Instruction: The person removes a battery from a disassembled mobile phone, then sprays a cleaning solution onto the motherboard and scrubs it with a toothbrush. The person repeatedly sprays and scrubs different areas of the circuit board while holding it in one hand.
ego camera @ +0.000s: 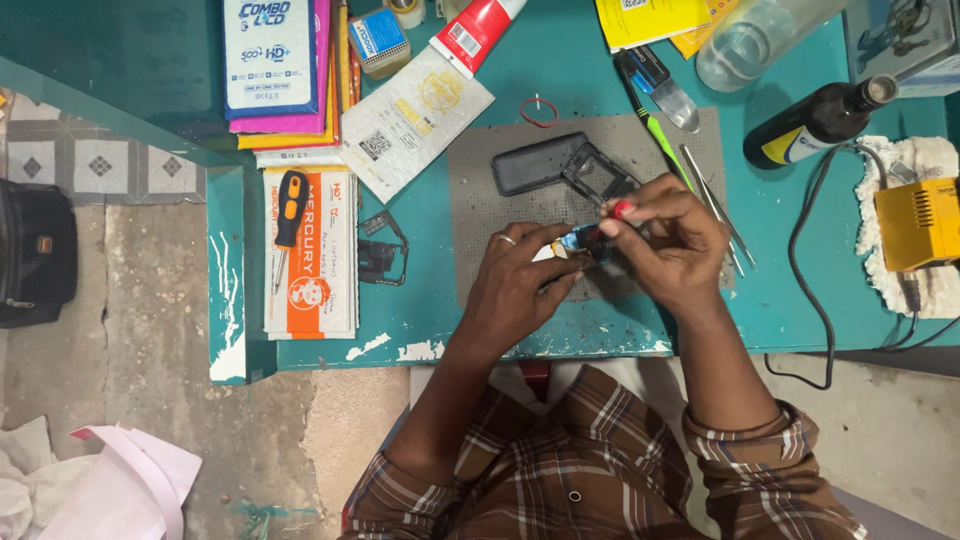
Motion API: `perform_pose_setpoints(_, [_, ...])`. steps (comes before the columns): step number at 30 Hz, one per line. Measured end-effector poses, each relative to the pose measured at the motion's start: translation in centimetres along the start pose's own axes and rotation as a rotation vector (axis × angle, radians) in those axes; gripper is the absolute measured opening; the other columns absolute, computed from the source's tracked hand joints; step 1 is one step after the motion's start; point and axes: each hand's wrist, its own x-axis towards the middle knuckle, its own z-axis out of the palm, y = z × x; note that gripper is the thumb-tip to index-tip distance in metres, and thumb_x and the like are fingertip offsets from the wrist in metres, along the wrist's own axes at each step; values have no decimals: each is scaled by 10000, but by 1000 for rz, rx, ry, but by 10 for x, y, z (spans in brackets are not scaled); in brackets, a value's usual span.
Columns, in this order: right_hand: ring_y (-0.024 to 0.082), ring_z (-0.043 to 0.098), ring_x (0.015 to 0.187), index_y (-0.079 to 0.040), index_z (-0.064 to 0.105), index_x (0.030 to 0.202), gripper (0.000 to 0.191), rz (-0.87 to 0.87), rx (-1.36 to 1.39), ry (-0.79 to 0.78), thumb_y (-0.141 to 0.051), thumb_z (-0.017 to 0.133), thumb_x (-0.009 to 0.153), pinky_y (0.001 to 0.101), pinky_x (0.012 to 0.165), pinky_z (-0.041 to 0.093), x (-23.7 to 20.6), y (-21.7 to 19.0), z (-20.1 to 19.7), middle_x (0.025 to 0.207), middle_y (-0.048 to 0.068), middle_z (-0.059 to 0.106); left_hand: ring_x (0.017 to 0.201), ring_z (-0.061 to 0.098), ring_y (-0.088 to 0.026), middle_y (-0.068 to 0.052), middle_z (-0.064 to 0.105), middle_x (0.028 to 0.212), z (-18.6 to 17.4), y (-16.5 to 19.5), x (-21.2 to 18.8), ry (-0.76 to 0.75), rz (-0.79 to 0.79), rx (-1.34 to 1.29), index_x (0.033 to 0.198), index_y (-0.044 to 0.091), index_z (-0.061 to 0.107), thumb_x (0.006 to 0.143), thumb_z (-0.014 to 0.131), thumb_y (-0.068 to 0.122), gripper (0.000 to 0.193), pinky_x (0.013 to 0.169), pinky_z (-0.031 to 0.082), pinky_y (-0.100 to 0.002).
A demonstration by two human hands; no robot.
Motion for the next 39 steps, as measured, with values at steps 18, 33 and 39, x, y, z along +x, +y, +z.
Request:
perform_pose_setpoints(18, [260,740,1120,-19,687,1045,218,-103,-203,-73,98,782,888,369,976,633,5,-8,3,1131,173,723,1234,580,-280,-60,678,1327,1,-1,-1,-8,2,40,1000,128,818,840,812,190,172,1030,439,-425])
perform_pose_setpoints(33, [195,693,999,-24,708,1061,196,-150,-242,-20,52,828,926,338,963,607,5,-6,8,1005,135,637,1211,576,-272,-47,677,1329,-1,-1,-1,-33,-13,0,1010,133,822,829,811,180,187,1031,441,-421])
perform_pose_setpoints(39, [246,740,1077,5,681,1095,169,-145,-287,-81,75,728,949,354,947,638,7,-3,10,1120,170,710,1211,575,-267,-49,676,1318,0,-2,-1,-14,-2,6,984,114,820,836,821,185,164,1029,434,-421])
